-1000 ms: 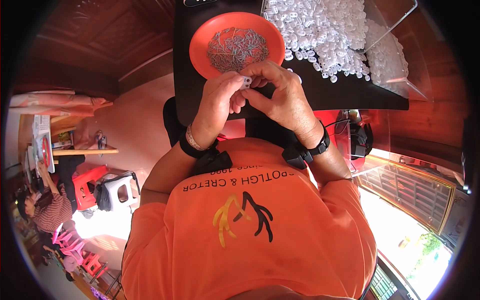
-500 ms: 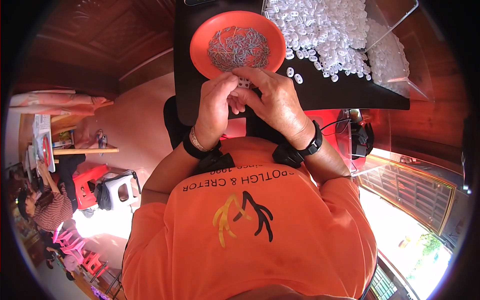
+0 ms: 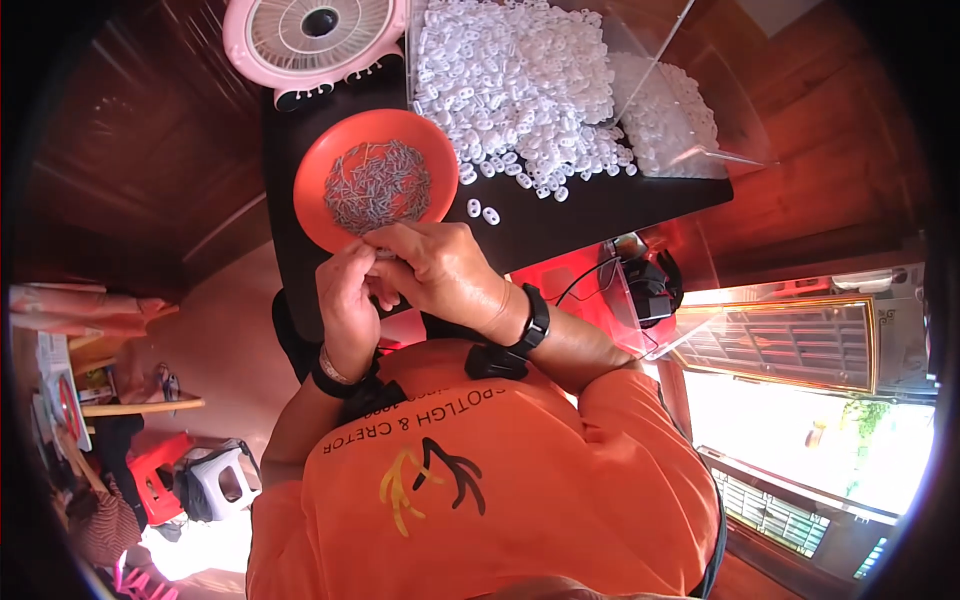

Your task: The person is inserting small metal clips into small white plastic components.

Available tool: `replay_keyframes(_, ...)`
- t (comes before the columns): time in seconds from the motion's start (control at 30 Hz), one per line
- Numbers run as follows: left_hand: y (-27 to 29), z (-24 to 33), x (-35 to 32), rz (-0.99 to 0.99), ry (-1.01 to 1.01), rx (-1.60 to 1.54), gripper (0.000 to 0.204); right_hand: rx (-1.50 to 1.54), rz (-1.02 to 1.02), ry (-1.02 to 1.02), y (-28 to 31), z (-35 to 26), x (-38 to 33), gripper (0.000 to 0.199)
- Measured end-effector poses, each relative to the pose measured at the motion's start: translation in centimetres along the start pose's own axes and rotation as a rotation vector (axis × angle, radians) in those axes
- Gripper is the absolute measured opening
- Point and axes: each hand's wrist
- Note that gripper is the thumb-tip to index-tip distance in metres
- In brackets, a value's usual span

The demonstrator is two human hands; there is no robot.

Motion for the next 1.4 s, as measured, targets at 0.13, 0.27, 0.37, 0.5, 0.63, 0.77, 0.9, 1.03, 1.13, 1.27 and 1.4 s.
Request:
replay_keyframes(0.13, -0.3, -0.2, 0.4, -0.06, 0.017, -0.065, 0.033, -0.028, -0.034, -0.009, 0.5, 0.2, 0.1, 0.019)
replay_keyframes(0.27, -1.4, 0.3, 0.5, -0.07, 0.05, -0.054, 0.034, -0.011, 0.02, 0.059, 2.0, 0.3, 0.5, 0.023)
replay_keyframes(0.37, -0.5, 1.1, 0.9, -0.15, 0.033, -0.019, 0.034, -0.394, 0.204, 0.143, 8.4, 0.3, 3.3, 0.017)
replay_keyframes(0.5, 0.9, 1.5, 1.4, -0.128, 0.028, 0.02, 0.032, -1.02, 0.63, 0.161, 22.0, 3.4, 10.3, 0.03)
replay_keyframes(0.63, 1.3, 1.9, 1.7, -0.092, -0.015, 0.088, 0.034, -1.487, 0.566, 0.245, 29.2, 7.5, 13.2, 0.048)
replay_keyframes(0.77, 1.9, 1.6, 2.1, -0.065, -0.024, 0.028, 0.029, -0.999, 0.409, 0.213, 26.2, 8.3, 10.6, 0.026)
replay_keyframes(0.9, 2.2, 1.6, 2.0, -0.087, -0.03, 0.06, 0.029, -0.578, 0.023, -0.088, 15.8, 9.2, 6.3, 0.012)
replay_keyframes(1.03, 2.0, 1.7, 1.8, -0.079, -0.001, 0.077, 0.029, -0.662, -0.15, -0.017, 12.0, 11.2, 5.5, 0.017)
replay_keyframes(1.13, 2.0, 1.6, 1.8, -0.071, 0.015, 0.08, 0.029, -0.74, -0.153, 0.054, 9.8, 12.0, 7.0, 0.017)
replay_keyframes(1.27, 1.8, 1.3, 1.7, -0.079, 0.064, 0.08, 0.029, -0.908, -0.207, 0.066, 8.0, 13.6, 8.2, 0.021)
replay_keyframes(1.4, 2.1, 1.3, 1.7, -0.102, 0.057, 0.122, 0.029, -0.968, -0.247, -0.014, 7.1, 13.7, 8.9, 0.024)
Point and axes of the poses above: each hand's wrist, its own x-axis towards the middle knuckle, its own y-axis out of the back of the hand, z = x × y, and after that the axes turned 14 degrees about z, right-handed
